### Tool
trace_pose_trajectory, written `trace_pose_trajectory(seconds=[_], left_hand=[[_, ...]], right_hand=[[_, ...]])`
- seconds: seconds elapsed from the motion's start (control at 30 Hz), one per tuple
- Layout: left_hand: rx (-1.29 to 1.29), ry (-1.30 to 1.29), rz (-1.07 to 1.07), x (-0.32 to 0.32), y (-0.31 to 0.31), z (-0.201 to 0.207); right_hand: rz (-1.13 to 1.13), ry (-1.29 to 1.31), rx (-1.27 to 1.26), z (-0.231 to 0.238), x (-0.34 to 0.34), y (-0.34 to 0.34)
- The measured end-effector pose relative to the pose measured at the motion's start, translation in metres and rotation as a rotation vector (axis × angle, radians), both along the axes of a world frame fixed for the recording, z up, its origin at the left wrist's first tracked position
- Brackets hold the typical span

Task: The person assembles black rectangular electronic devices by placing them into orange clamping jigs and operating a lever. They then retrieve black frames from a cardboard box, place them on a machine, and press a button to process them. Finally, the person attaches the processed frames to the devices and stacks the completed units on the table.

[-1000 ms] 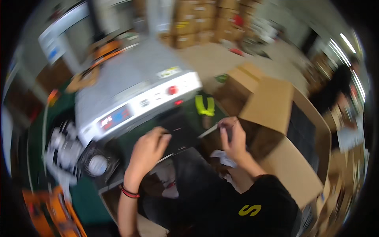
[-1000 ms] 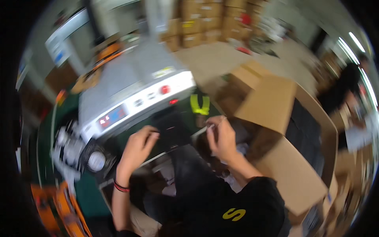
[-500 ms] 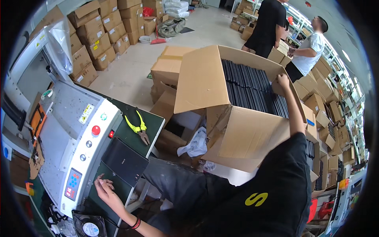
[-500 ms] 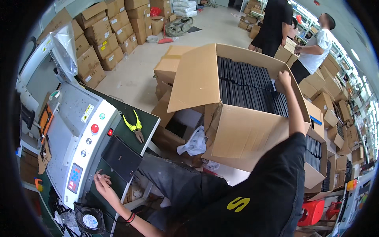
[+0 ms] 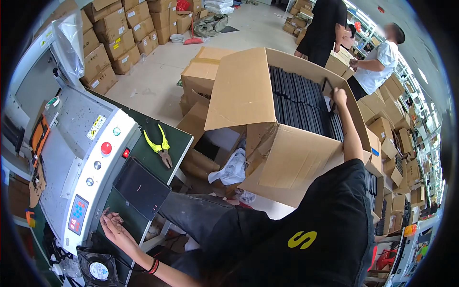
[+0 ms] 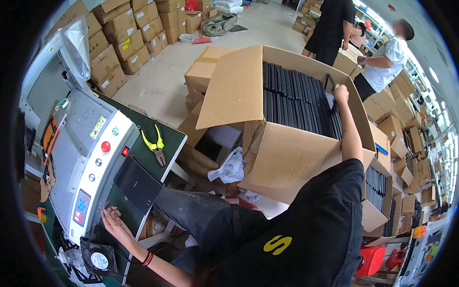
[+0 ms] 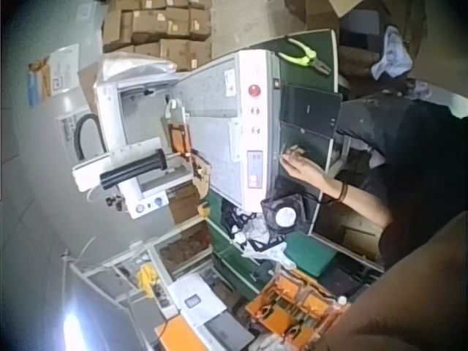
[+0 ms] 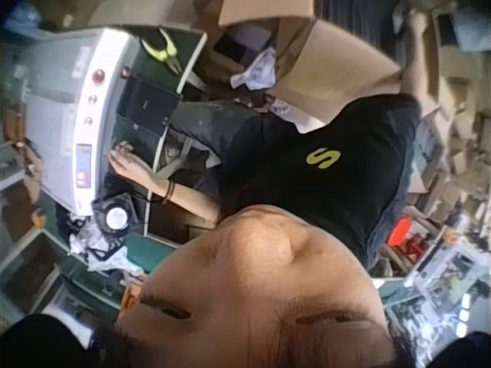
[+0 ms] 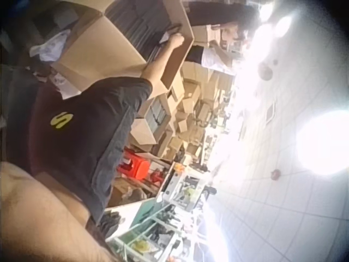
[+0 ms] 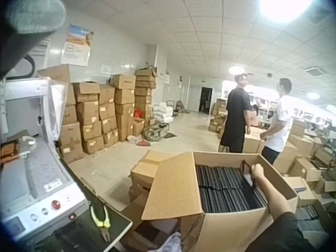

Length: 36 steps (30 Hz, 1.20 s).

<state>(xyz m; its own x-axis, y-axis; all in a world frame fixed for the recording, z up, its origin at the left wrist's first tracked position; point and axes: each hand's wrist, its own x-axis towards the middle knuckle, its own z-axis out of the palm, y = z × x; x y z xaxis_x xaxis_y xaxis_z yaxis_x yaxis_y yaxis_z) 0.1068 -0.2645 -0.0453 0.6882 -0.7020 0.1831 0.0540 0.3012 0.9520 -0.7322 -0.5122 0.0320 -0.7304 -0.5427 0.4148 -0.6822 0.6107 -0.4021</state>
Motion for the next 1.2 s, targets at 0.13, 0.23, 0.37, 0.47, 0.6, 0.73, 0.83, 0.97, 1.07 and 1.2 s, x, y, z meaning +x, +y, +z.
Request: trace_pose_trajectory(seconds=[0.13,0.23,0.37,0.47,0.6,0.73,0.83,0.97,1.07,1.2], left_hand=[[0.007,0.006,-0.025,0.001,-0.001,-0.002],[-0.022,-0.012,-0.049,0.002,-0.001,-0.002],[-0.017,-0.064,-0.034,0.002,-0.004,-0.001],[-0.009,-0.163,0.062,0.002,-0.005,0.000],[-0.142,0.290,-0.033,0.000,0.002,0.012],[-0.223,0.245,-0.264,-0.004,0.011,0.021],[-0.114,0.098,-0.277,-0.005,0.011,0.021],[-0.048,0.122,-0.207,-0.002,0.009,0.019],[0.043,0.231,-0.031,-0.001,0.011,0.020],[-0.130,0.397,-0.068,-0.002,0.013,0.023]], right_hand=[[0.466,-0.453,-0.935,0.073,0.075,0.012],[0.965,-0.490,-1.055,0.106,0.196,0.034],[1.085,0.645,-0.694,0.081,0.371,0.067],[1.511,0.814,-0.676,0.054,0.480,0.098],[1.713,0.630,-0.771,0.037,0.577,0.124],[1.874,0.581,-0.741,0.020,0.611,0.132],[2.010,0.564,-0.615,0.009,0.618,0.134],[2.244,0.535,-0.513,0.005,0.625,0.140],[2.152,0.337,-0.442,0.010,0.623,0.134],[2.075,0.065,-0.283,0.005,0.630,0.114]])
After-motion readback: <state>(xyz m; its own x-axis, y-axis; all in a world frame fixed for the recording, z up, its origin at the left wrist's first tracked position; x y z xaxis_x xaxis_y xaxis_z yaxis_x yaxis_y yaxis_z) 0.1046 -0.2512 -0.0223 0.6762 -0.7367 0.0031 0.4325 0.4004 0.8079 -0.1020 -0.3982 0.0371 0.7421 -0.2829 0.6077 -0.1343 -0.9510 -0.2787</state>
